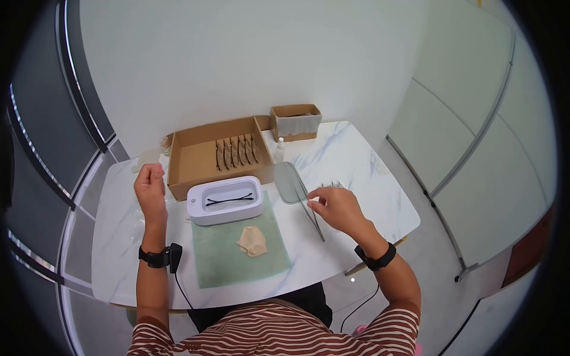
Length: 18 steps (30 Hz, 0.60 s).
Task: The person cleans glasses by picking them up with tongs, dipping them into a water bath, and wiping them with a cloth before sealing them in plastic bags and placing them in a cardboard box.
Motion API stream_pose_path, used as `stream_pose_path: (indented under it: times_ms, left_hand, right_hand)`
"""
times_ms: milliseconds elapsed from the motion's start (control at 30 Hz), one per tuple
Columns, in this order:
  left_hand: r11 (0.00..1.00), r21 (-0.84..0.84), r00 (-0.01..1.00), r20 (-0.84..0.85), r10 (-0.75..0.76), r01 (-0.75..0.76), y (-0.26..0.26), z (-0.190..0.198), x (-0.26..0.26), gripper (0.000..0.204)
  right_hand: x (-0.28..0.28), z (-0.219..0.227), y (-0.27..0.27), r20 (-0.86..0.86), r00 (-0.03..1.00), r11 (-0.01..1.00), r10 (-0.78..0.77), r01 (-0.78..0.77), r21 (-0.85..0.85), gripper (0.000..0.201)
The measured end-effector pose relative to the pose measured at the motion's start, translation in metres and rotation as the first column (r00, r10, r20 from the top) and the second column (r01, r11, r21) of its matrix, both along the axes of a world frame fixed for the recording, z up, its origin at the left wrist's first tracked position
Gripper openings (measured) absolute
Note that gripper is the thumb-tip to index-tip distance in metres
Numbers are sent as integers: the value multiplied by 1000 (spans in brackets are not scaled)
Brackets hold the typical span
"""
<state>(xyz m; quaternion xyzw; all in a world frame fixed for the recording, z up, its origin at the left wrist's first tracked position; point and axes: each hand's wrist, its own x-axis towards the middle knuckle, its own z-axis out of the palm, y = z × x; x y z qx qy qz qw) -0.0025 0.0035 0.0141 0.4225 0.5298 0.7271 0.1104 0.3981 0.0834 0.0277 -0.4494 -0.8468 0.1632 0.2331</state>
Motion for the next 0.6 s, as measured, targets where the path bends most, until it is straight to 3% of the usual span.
stream_pose_path:
  times_ms: [67,233,267,333,367,433,467,600]
  left_hand:
    - [999,31,992,-124,-12,16,4,-8,-8,20]
    - [997,-28,985,-152,-77,74,-18,-1,-4,7]
    - [997,-46,960,-271,-73,63,-24,-2,-2,6]
    - [986,-153,861,-491,-131,63,-37,-2,-5,21]
    - [986,-161,864,-489,-122,48,-41,-4,-6,21]
    - [974,-224,629,-754,-188,22,-48,-6,-3,32]
    - [956,-290,640,-726,-252,47,-51,-9,-2,37]
    - [952,-304,642,-726,-245,20,-49,-15,5,33]
  right_hand:
    - [-7,-6,5,84,996,1000,-8,8,4,22]
    - [-24,-19,8,133,991,999,-26,29,-21,25]
    - [-26,-23,6,124,992,999,-13,17,-30,26]
    - [-31,-30,6,116,993,999,16,-11,-43,26]
    - [-32,-34,6,109,994,999,17,-12,-51,27]
    - [-37,-40,8,96,995,997,31,-25,-67,28]
    - [-39,-41,9,122,992,999,25,-22,-29,29]
    - [-36,-48,19,202,979,993,-10,-15,121,37]
